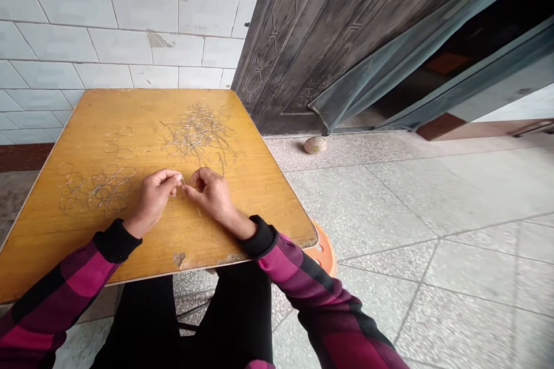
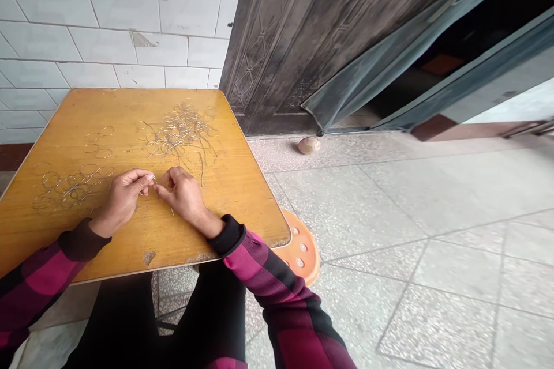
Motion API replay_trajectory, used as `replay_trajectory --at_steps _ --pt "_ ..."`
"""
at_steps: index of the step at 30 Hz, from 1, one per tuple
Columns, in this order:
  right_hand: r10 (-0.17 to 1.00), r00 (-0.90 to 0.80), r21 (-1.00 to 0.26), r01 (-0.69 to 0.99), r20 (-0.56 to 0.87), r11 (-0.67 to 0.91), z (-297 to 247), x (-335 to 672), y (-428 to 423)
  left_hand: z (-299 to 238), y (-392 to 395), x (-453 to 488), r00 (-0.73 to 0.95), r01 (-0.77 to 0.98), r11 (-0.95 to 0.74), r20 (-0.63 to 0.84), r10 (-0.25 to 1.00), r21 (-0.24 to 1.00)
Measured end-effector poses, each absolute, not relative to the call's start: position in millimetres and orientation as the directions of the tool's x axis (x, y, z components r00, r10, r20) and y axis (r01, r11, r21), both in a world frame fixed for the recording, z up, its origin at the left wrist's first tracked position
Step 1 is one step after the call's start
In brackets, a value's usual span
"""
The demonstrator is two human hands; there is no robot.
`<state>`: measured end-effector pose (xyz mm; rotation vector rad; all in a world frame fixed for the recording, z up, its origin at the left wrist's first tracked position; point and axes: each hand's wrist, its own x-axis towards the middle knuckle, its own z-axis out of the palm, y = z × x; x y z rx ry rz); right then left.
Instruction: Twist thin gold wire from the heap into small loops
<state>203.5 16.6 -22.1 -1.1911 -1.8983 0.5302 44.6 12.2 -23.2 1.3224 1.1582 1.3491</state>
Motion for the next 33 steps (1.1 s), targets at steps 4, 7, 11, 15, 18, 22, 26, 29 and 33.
replay_trajectory --at_steps 4,7,11,15,18,22,26,29,33 --pt "0.851 -0.312 -0.697 0.488 0.423 0.525 -21 205 17 -21 13 45 -0.096 -0.033 -0.173 0.169 0.981 0.984" --pt "0.84 -0.34 -0.703 0.462 0.423 0.541 -21 204 17 -22 13 46 -0.107 -0.045 -0.184 0.178 0.978 0.982" --pt "0.821 -0.367 -0.668 0.479 0.438 0.57 -22 202 16 -26 13 46 -0.108 -0.018 -0.241 0.238 0.965 0.97" --pt "0.792 -0.39 -0.643 0.464 0.469 0.609 -24 198 15 -29 12 47 -0.121 0.024 -0.287 0.288 0.95 0.958" --pt "0.787 -0.404 -0.662 0.43 0.467 0.614 -27 196 15 -29 12 48 -0.118 0.024 -0.304 0.305 0.945 0.952" --pt "0.804 -0.407 -0.708 0.399 0.433 0.583 -27 194 16 -29 13 48 -0.127 -0.048 -0.305 0.297 0.946 0.951" --pt "0.839 -0.402 -0.779 0.359 0.367 0.513 -26 192 14 -29 15 46 -0.153 -0.054 -0.324 0.313 0.937 0.945" --pt "0.872 -0.414 -0.868 0.295 0.262 0.4 -26 190 12 -28 17 46 -0.175 -0.039 -0.344 0.333 0.927 0.938" --pt "0.881 -0.462 -0.957 0.196 0.101 0.213 -29 188 10 -26 17 46 -0.176 -0.004 -0.346 0.34 0.924 0.938"
